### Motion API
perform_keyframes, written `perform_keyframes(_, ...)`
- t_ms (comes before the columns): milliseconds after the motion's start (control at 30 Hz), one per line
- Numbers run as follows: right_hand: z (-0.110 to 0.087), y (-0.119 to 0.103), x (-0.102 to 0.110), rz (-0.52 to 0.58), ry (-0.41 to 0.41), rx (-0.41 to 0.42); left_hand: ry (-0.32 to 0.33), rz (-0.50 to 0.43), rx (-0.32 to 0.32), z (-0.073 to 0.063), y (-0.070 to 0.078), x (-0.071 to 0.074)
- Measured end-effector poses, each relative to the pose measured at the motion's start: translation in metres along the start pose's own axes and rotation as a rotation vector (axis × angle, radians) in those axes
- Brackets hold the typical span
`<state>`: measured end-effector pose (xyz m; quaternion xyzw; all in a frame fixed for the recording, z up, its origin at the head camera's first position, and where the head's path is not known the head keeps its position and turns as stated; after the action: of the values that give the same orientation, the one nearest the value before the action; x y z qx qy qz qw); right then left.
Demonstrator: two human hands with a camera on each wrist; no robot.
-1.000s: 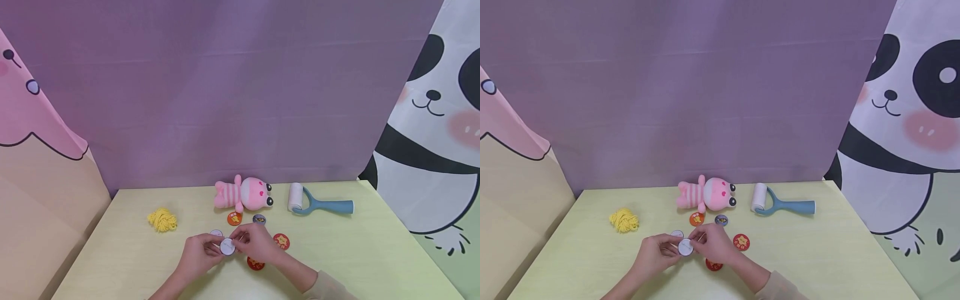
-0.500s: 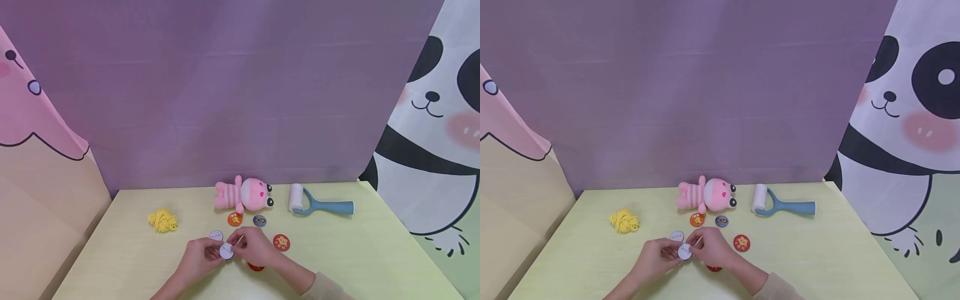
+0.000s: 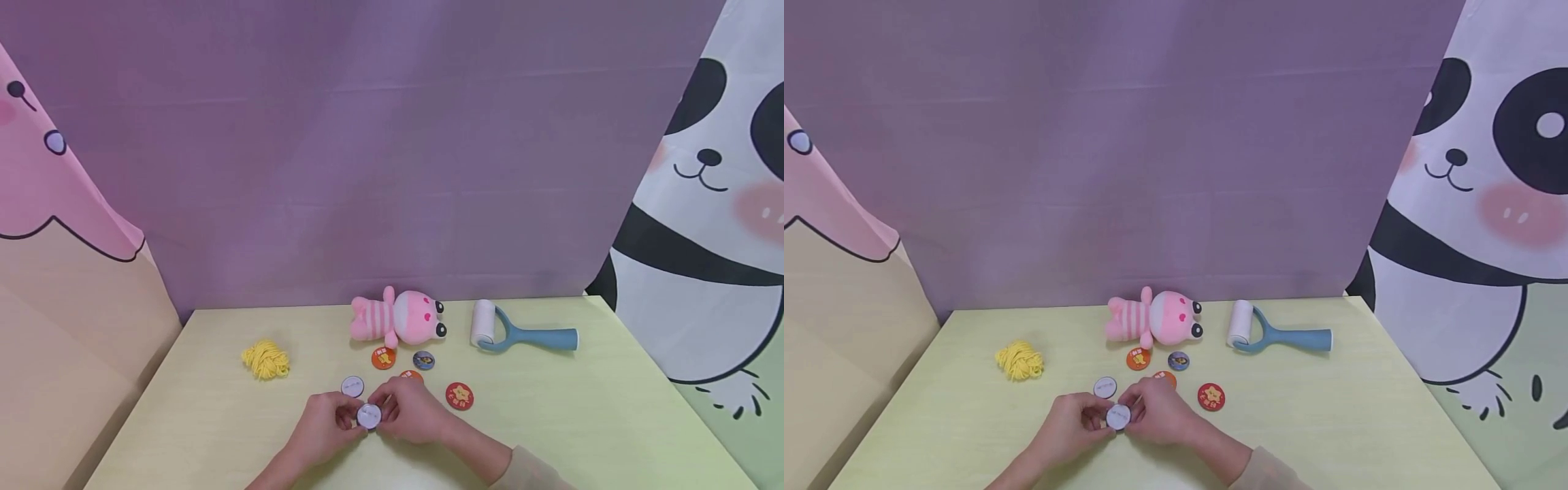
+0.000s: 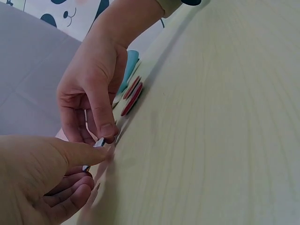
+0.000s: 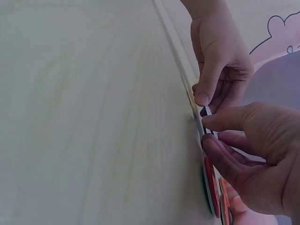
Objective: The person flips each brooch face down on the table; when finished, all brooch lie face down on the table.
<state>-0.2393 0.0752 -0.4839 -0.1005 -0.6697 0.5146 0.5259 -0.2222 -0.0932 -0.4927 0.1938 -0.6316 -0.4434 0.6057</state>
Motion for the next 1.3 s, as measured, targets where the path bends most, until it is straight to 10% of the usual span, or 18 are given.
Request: perform_keyframes(1300,-0.003,-0.005,0.013,-0.208,-0.004,-0.001,-0.047,0.045,0.037,0.005,-0.001,0.001)
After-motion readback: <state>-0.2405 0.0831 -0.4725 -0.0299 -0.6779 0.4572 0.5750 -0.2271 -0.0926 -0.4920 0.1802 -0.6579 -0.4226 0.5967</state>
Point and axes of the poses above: each hand's wrist, its own z-axis towards the middle knuckle, its own x-axis out of the back of the hand, y = z × x, the point moved 6 cm from there along z, towards the middle knuckle, and after that the axes turned 4 degrees about x, right-handed, at the moved point
